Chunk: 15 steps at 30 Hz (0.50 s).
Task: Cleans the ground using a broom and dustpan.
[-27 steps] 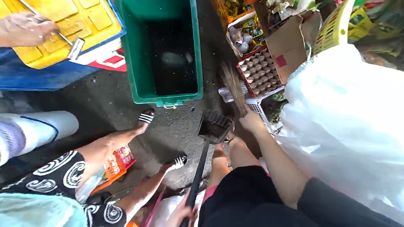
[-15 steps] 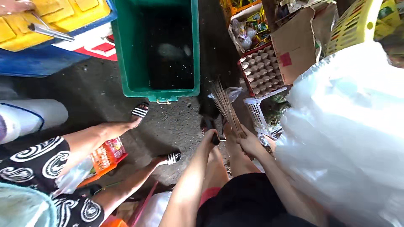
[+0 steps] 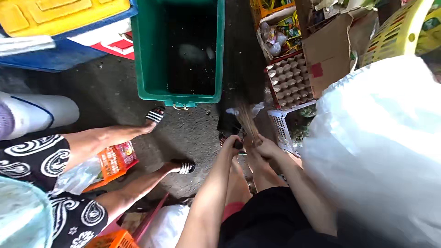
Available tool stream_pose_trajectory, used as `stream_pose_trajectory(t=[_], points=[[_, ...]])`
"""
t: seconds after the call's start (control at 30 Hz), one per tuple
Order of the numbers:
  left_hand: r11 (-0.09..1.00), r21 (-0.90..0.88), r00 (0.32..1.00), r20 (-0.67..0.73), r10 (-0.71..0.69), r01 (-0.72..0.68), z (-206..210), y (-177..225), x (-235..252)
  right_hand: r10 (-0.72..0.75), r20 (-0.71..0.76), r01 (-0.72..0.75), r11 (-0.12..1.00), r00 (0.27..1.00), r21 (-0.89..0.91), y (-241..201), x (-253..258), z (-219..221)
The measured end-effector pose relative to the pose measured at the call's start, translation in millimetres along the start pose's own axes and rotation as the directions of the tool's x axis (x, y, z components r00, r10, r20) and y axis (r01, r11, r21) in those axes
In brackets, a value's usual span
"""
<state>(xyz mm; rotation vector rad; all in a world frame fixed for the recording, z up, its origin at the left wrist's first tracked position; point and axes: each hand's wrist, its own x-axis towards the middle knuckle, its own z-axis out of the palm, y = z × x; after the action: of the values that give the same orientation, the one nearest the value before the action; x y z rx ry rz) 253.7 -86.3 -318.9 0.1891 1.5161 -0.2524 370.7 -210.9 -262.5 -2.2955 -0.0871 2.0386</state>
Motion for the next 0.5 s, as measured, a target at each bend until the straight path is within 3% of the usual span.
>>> stream_pose_trajectory(t=[0.13,0.23,0.37,0.5], points=[[0.980,-0.197,0.992,0.128,0.023,0.003,-31,3,-1,-0.030,-0.029,0.028,0.996,0.999,-0.088,-32,-70,-21],[0.939,-0.343,0.973,0.224,0.053,0.028,-41,4,-7,-0.039,-0.178,0.009,0.986,0.983,-0.167,-74,-86,-38],[0.936,-0.349,0.968,0.221,0.122,-0.038,-30,24,-2,-0.113,-0.461,0.061,0.990,0.880,-0.127,-118,-31,-63],[0.968,-0.246,0.992,0.098,0.076,-0.050,-17,50,13,-0.160,-0.551,0.121,0.987,0.819,-0.107,-151,66,-103]])
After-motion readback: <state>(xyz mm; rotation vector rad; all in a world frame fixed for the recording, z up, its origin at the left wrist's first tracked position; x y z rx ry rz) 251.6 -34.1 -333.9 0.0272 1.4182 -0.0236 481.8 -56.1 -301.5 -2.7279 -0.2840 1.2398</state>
